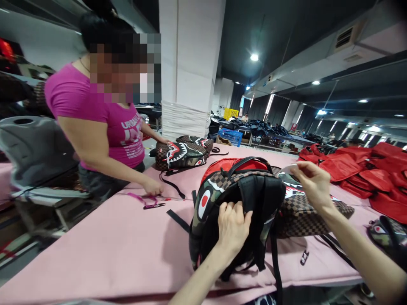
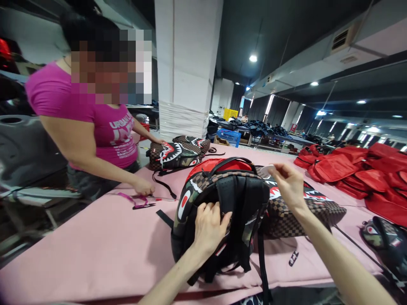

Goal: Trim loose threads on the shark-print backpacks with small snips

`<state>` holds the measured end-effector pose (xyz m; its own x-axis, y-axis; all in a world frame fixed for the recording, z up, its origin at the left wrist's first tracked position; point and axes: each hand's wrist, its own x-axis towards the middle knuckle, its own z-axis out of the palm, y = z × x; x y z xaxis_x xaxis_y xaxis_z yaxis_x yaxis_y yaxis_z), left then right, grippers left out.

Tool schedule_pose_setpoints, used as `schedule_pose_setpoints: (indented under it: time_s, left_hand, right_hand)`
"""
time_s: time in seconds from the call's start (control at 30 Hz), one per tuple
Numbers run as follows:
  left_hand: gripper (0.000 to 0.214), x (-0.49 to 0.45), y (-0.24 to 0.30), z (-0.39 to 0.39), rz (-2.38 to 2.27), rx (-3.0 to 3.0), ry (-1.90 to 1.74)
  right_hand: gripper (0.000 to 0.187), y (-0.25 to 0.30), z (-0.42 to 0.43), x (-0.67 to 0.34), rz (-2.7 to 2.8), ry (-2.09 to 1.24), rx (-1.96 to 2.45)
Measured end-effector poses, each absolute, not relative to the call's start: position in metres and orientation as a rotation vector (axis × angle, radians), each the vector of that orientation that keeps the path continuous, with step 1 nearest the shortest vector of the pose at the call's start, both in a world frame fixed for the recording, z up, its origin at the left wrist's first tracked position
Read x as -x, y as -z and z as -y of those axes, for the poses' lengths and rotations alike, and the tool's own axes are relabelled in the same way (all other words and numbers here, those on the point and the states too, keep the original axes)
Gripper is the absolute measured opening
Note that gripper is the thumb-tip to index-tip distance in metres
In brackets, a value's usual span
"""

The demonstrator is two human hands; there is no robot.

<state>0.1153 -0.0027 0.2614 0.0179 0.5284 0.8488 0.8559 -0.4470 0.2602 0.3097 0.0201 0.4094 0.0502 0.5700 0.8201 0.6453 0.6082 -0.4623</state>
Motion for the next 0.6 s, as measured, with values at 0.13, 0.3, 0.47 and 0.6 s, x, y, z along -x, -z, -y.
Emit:
schedule_pose_setpoints:
  time_s: [0.13, 0.3, 0.47, 0.6]
  left_hand:
    - [0.025, -0.114, -0.260, 0.004, 1.404, 1.986, 1.403]
    - [0.026, -0.112, -0.260, 0.004, 1.391, 1.978, 1.372]
    - [0.017, -0.102, -0.247, 0.020, 1.203, 2.046, 1.433]
    - [0.011, -0.100, -0.236, 0.034, 1.163, 2.086, 1.425]
  right_hand:
    - [0.013, -0.379, -0.015, -0.303, 1.661, 0.074, 1.027]
    - [0.011, -0.388, -0.025, -0.277, 1.798, 0.083, 0.864]
    - [0.016, -0.397, -0.037, -0.311, 1.524, -0.228, 0.900]
    - [0.019, -0.385, -0.021, -0.331, 1.550, -0.354, 0.928]
